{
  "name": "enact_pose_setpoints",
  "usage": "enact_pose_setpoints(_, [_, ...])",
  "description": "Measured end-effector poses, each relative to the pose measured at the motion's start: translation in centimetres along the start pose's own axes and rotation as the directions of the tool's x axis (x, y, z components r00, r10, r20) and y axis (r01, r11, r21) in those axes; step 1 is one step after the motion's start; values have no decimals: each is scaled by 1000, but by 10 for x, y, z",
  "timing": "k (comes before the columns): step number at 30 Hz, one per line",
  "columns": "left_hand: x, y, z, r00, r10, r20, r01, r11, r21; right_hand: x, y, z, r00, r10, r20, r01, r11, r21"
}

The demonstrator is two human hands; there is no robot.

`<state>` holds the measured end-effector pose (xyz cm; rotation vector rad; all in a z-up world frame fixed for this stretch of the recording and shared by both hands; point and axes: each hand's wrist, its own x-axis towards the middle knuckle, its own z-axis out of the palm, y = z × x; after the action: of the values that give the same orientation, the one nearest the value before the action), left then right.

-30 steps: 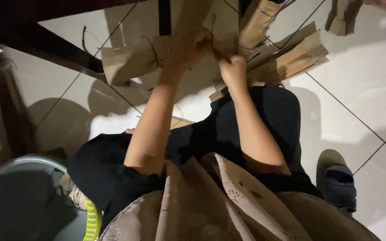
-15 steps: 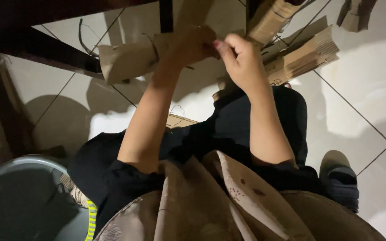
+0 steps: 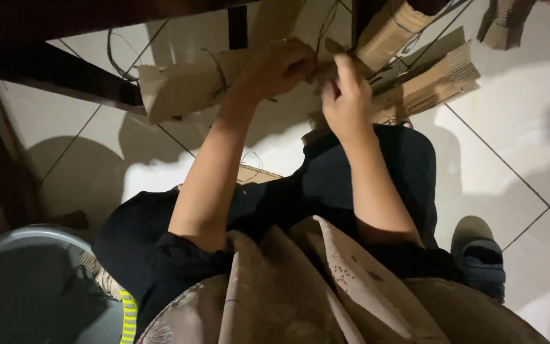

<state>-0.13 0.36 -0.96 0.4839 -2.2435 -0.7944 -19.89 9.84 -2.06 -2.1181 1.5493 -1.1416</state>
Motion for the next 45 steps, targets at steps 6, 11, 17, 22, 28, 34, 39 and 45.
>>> enact_pose_setpoints(6, [-2, 3, 0, 986, -163, 39, 158, 982, 106, 23, -26, 8, 965, -122, -232, 158, 977, 144])
enact_pose_setpoints(11, [2, 7, 2, 978, -192, -81, 197, 978, 63, 21, -21, 18, 917, -42, -397, 115, 980, 161])
enact_pose_setpoints(17, [5, 25, -9, 982, 10, -189, 9, 995, 102, 21, -13, 18, 919, -143, -369, 172, 984, 47])
enact_pose_setpoints(22, [0, 29, -7, 977, -192, -98, 177, 974, -138, 6, 10, 29, 952, -82, -294, 93, 995, 21])
enact_pose_setpoints(28, [1, 22, -4, 984, -20, -179, 10, 998, -58, -1, 17, 36, 961, -58, -272, 56, 998, -15])
enact_pose_setpoints(34, [-3, 20, -2, 984, -44, -174, 33, 997, -64, 7, -7, 28, 951, -84, -298, 98, 995, 31])
enact_pose_setpoints(39, [-3, 23, 2, 961, -26, -274, 16, 999, -38, 12, -20, 21, 949, -77, -306, 110, 990, 92])
enact_pose_setpoints(45, [-9, 13, 10, 951, -185, -247, 237, 950, 203, 9, -20, 17, 950, 289, -115, -217, 880, 424])
